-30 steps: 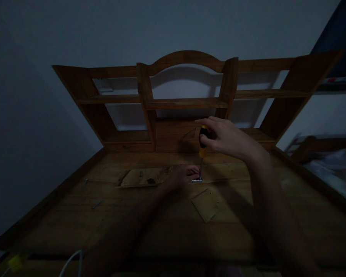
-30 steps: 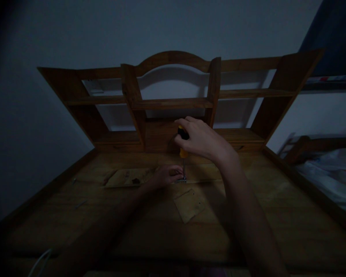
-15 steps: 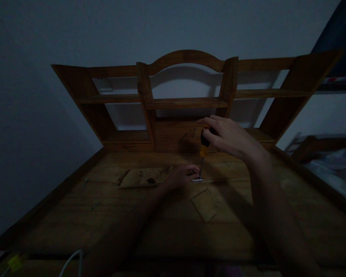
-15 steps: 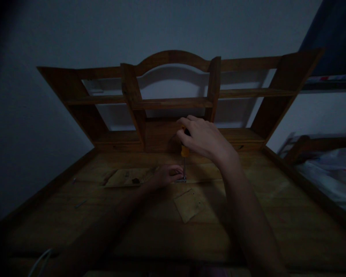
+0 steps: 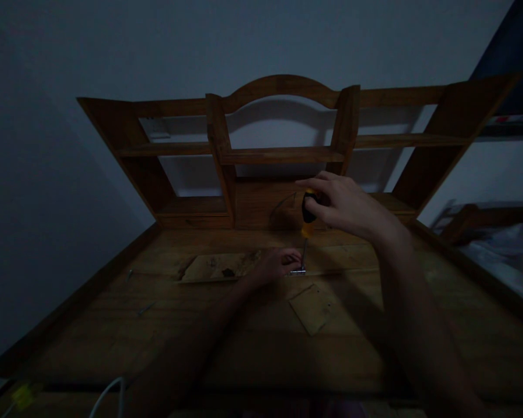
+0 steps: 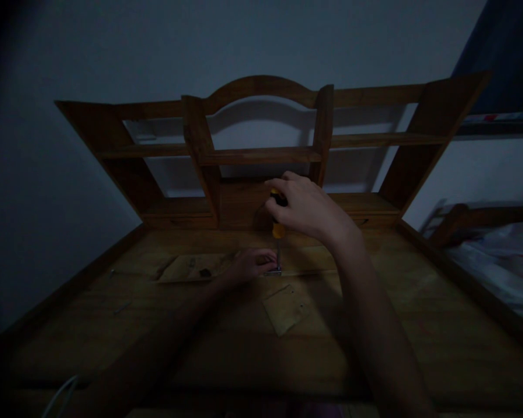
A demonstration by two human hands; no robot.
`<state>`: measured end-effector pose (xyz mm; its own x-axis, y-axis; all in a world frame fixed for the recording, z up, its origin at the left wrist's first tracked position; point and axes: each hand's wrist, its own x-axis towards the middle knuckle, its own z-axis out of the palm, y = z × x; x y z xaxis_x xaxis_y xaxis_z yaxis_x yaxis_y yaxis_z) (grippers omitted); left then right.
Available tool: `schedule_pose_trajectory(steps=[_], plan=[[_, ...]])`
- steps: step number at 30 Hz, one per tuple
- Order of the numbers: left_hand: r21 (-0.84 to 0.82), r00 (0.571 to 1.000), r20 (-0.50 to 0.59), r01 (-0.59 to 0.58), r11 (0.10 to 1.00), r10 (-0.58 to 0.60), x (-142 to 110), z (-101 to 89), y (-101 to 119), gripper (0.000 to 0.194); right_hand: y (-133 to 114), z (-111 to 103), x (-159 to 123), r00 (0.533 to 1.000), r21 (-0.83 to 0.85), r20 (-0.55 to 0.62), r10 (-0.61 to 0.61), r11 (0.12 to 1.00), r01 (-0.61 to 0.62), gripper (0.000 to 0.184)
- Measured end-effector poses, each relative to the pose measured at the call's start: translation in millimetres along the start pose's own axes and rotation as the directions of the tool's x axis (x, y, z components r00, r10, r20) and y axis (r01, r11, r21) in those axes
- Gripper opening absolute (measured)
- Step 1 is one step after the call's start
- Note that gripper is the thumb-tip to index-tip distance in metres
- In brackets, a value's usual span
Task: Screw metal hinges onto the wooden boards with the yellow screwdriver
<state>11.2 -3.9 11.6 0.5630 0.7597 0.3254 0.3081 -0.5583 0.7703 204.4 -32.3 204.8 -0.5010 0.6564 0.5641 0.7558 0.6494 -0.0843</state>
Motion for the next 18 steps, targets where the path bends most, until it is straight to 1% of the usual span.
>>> schedule_pose_trajectory(steps=[4,7,11,14,18], plan=[[-0.012,1.0,-0.014,0.018,1.0,-0.019,0.1,0.5,2.8,0.011,-2.7,-3.6,0.2,1.0,0.019,0.018,-0.014,1.0,0.014,0.039],[-0.007,1.0,-0.016,0.01,1.0,-0.01,-0.1,0.3,3.1,0.011,-1.0,-0.5,1.0,1.0,0.011,0.01,-0.009,1.0,0.009,0.035],[-0.028,1.0,0.004,-0.008,1.0,0.008,-0.3,0.1,1.1,0.013,2.2,4.5,1.2,1.0,0.02,0.002,-0.015,1.0,0.015,0.04],[-0.033,1.0,0.007,-0.017,0.999,0.017,-0.2,0.3,0.5,0.013,1.6,3.4,0.9,1.0,0.024,0.023,-0.019,1.0,0.018,0.046],[-0.006,1.0,-0.012,-0.015,1.0,0.015,-0.3,1.0,-1.3,0.013,0.4,1.5,1.0,0.999,0.019,0.05,-0.012,1.0,0.011,0.043]])
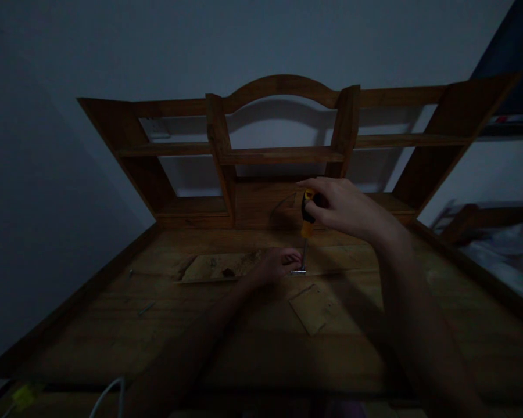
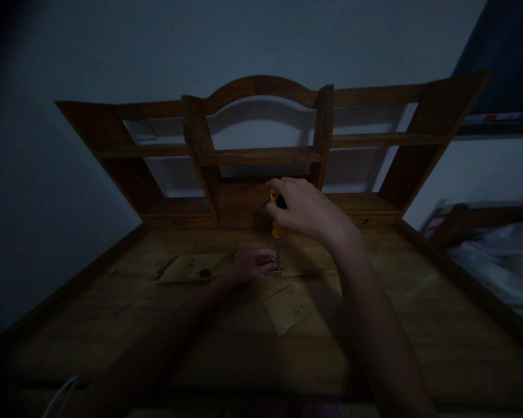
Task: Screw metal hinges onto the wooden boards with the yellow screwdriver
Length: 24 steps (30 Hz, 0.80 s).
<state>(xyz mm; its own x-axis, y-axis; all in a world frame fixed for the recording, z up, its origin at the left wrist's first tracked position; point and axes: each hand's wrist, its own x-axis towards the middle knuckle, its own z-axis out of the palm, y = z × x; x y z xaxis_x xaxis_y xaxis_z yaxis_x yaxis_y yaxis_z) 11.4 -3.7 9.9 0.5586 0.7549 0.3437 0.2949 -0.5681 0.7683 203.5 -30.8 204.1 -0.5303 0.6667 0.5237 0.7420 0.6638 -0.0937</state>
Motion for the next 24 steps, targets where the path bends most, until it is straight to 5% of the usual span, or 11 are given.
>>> schedule_pose_trajectory(steps=[24], plan=[[-0.004,1.0,0.004,0.026,1.0,-0.026,0.0,-1.4,5.7,0.011,0.0,0.1,-0.5,0.999,0.039,-0.038,-0.032,0.999,0.033,0.04]])
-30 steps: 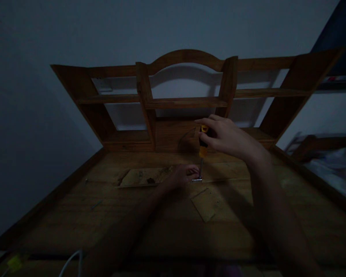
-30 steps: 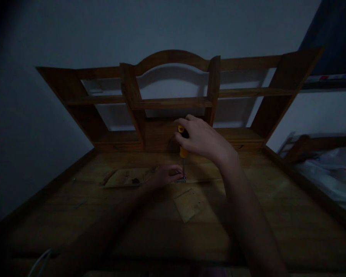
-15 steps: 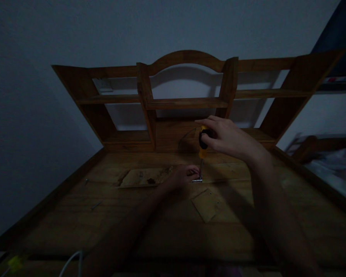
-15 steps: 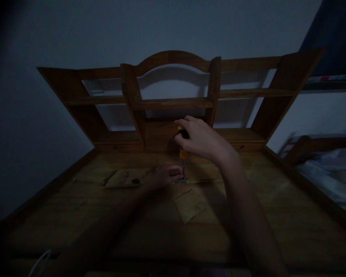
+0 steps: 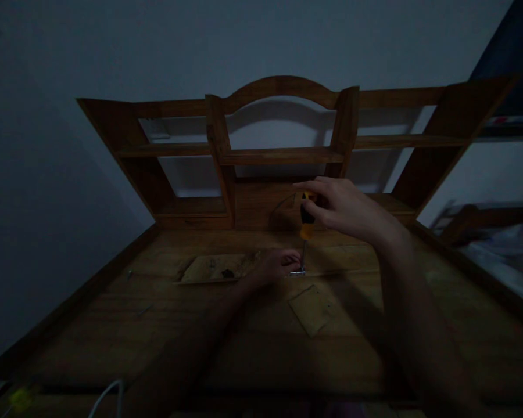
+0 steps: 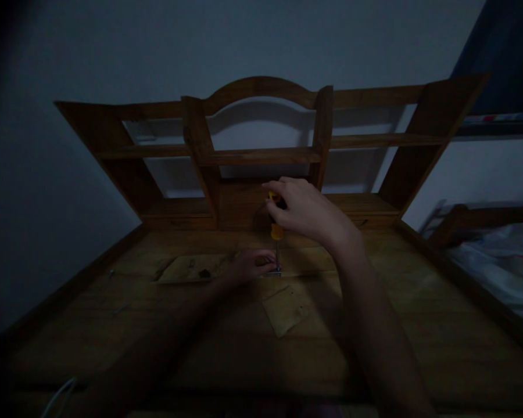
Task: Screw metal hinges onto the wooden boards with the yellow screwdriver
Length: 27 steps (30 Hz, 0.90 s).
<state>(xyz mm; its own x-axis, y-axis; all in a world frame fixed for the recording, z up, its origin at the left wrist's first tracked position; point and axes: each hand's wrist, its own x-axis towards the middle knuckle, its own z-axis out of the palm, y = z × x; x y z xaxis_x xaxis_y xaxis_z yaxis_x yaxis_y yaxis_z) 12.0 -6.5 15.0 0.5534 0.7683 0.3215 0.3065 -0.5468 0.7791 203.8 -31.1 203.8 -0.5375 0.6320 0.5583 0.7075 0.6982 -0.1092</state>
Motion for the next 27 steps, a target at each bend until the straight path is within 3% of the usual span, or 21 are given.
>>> schedule_pose_trajectory(steps=[8,13,27], plan=[[0.018,1.0,0.007,-0.003,1.0,0.003,0.0,-0.7,-0.6,0.013,2.7,0.6,-0.5,1.0,0.027,0.019,0.0,1.0,0.0,0.045],[-0.011,1.0,0.004,-0.016,1.0,0.016,-0.5,0.4,-6.0,0.014,1.2,-1.3,-0.1,1.0,0.028,0.018,-0.003,1.0,0.002,0.035],[-0.023,1.0,0.024,0.002,1.0,-0.002,-0.7,0.4,-3.2,0.013,1.0,0.5,0.3,1.0,0.019,0.01,-0.001,1.0,0.001,0.041]])
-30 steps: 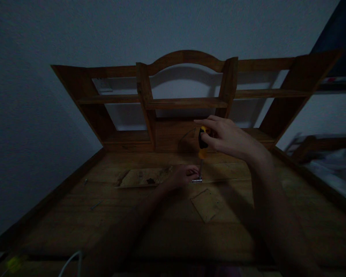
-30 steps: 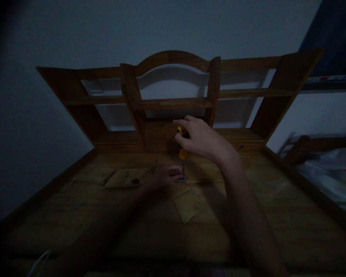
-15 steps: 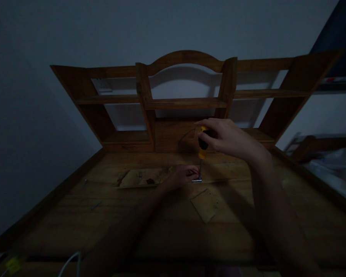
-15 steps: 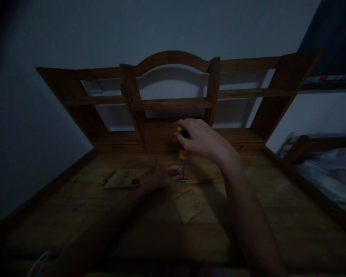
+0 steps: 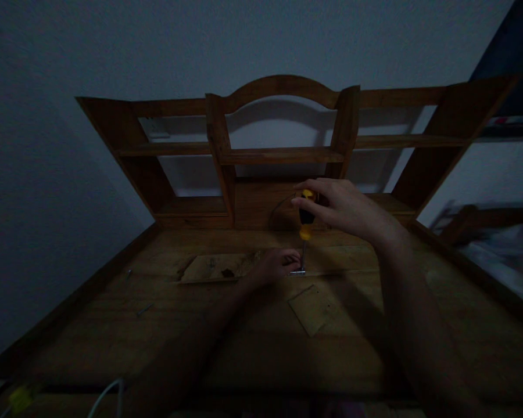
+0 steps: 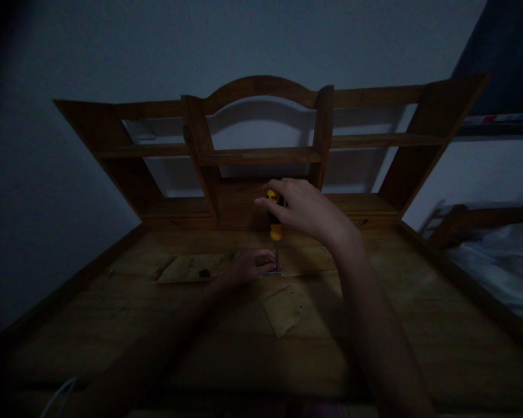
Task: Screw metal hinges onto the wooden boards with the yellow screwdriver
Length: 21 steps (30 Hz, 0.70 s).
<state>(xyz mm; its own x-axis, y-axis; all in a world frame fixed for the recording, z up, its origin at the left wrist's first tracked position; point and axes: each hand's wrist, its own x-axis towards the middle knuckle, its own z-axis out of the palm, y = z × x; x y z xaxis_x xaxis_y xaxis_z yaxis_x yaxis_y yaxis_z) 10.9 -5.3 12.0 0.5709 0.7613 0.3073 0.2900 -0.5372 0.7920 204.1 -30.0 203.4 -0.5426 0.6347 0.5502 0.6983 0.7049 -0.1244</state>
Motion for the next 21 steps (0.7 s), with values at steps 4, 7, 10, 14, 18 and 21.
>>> schedule_pose_trajectory(steps=[4,7,10,14,18,21], plan=[[0.011,1.0,-0.022,0.001,1.0,-0.001,-0.2,0.5,2.7,0.011,1.2,1.0,0.0,1.0,0.004,-0.003,-0.009,1.0,0.009,0.044],[0.034,0.999,-0.035,0.0,0.999,0.001,0.1,0.5,2.8,0.01,1.1,0.6,-0.3,1.0,0.007,0.001,-0.005,1.0,0.005,0.04],[0.035,1.0,-0.013,-0.003,0.999,0.003,0.5,-0.2,1.4,0.012,1.4,0.9,-0.1,1.0,-0.005,0.014,0.001,1.0,-0.001,0.041],[0.031,1.0,-0.014,0.004,1.0,-0.004,1.1,-0.1,0.4,0.012,2.8,2.5,0.2,1.0,-0.011,0.023,-0.001,1.0,0.001,0.049],[0.021,1.0,-0.02,-0.007,1.0,0.008,1.1,1.0,-1.4,0.012,5.1,3.5,-0.3,1.0,0.02,0.021,-0.016,1.0,0.016,0.045],[0.007,1.0,-0.019,-0.016,1.0,0.017,1.0,1.1,-2.9,0.013,5.6,3.7,-0.6,1.0,0.023,0.023,-0.011,1.0,0.01,0.045]])
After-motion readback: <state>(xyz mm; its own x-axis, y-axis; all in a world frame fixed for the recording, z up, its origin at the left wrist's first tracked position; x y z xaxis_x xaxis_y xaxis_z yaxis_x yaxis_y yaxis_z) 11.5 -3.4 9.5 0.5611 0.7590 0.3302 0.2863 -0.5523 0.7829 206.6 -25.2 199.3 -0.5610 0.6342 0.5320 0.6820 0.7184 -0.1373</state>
